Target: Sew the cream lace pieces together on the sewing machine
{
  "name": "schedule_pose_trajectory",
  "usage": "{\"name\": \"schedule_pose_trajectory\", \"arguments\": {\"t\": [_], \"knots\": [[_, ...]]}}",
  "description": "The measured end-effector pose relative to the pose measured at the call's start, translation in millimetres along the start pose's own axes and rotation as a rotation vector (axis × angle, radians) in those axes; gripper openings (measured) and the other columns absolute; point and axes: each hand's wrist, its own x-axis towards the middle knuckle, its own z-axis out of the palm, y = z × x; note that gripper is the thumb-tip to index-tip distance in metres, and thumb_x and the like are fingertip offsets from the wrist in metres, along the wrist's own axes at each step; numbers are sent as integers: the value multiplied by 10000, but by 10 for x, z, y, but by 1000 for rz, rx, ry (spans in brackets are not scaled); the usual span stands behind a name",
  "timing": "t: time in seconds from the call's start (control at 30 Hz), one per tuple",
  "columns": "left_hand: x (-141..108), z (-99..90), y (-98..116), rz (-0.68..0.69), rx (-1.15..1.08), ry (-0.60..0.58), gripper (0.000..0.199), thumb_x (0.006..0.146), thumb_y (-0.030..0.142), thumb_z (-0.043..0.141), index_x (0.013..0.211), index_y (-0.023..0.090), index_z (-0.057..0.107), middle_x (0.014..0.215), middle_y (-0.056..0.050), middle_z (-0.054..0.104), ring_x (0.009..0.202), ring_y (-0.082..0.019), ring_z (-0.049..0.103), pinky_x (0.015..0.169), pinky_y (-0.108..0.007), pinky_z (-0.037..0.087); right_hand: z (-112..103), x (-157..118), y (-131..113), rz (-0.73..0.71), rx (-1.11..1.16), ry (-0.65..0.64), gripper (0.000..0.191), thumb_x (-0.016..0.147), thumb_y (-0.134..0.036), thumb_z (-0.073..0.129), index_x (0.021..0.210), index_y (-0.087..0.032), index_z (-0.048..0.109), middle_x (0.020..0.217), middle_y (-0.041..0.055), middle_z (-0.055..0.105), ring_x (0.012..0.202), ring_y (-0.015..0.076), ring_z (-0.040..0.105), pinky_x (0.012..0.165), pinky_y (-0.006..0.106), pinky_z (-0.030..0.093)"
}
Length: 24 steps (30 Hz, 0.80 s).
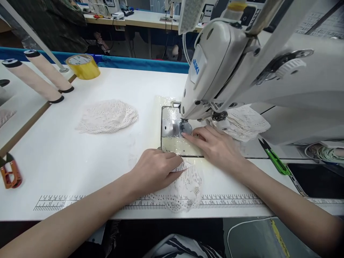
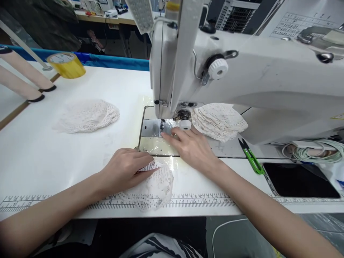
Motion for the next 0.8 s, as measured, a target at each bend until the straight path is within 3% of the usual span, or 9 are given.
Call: {"name": "schedule_pose_trajectory", "arguments": {"t": [0.23, 0.8], "knots": [[9, -16, 6, -8, 13, -20, 297, 951, 288, 458, 687, 173, 531, 581, 32, 552, 468, -101, 456, 456, -250, 314, -57, 86, -19, 58, -15, -200, 590, 895, 19, 367, 1409, -244, 485, 1111, 130, 610, 861, 213, 578, 650, 320, 440], [29, -1, 19, -42, -19, -47, 297, 944, 290, 461, 692, 165, 554, 598, 30, 591, 478, -101, 497, 456, -248, 315, -14, 60, -18, 66, -43, -140, 540, 877, 1, 409, 1342, -232, 554, 1043, 104, 625, 869, 218, 560, 591, 289, 407]]}}
